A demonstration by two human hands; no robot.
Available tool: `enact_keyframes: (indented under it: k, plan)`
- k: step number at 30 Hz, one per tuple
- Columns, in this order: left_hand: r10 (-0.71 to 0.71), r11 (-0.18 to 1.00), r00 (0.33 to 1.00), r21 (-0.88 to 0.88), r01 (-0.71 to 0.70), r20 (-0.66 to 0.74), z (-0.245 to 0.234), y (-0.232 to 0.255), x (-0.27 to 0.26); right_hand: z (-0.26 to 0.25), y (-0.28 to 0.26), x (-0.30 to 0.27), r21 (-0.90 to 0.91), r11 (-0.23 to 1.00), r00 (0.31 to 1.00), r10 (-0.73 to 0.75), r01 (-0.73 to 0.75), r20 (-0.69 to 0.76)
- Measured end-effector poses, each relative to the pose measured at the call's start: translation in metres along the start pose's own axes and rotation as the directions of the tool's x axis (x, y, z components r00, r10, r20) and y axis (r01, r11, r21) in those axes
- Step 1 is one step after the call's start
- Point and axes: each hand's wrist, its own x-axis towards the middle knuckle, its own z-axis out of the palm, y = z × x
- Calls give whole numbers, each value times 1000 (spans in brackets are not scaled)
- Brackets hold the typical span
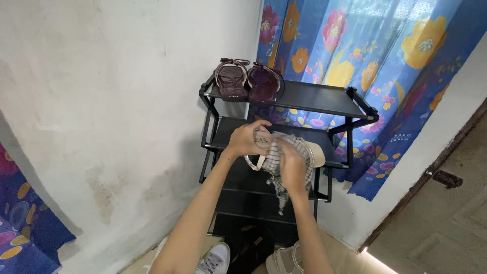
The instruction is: Cleaning a pair of sandals and a shoe rack with a cloth.
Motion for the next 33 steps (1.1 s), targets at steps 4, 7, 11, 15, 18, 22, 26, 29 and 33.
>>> enact_keyframes:
  k: [4,7,11,15,18,22,26,29,33]
  plan:
    - [-16,999,1000,-41,16,20,-2,4,0,-4,-9,5,-87,992,995,91,-95,-45]
    - [-29,999,999,-32,29,17,0,-1,3,0,-21,13,-57,987,988,152,-153,-15]
    - [-41,999,999,-12,41,25,7,-12,4,6,-25,13,101,994,999,41,-38,-28]
    - [-1,1000,1000,-5,1,-5,11,-19,2,15,-18,5,104,989,992,-96,105,-81]
    - [-20,999,1000,-51,20,-4,3,-3,1,14,8,-11,0,998,992,-55,55,-112]
    - [7,999,1000,-45,-7,-6,0,3,-2,2,8,-14,1,999,994,41,-41,-101]
    - [-12,1000,1000,-23,12,-2,0,3,-2,1,-2,-13,29,994,992,111,-109,-55]
    - [-24,1000,1000,-13,24,3,-1,2,-1,13,1,-16,38,997,993,77,-74,-86]
    - [-14,1000,1000,-14,14,0,3,-4,2,26,14,-25,40,999,990,30,-25,-141]
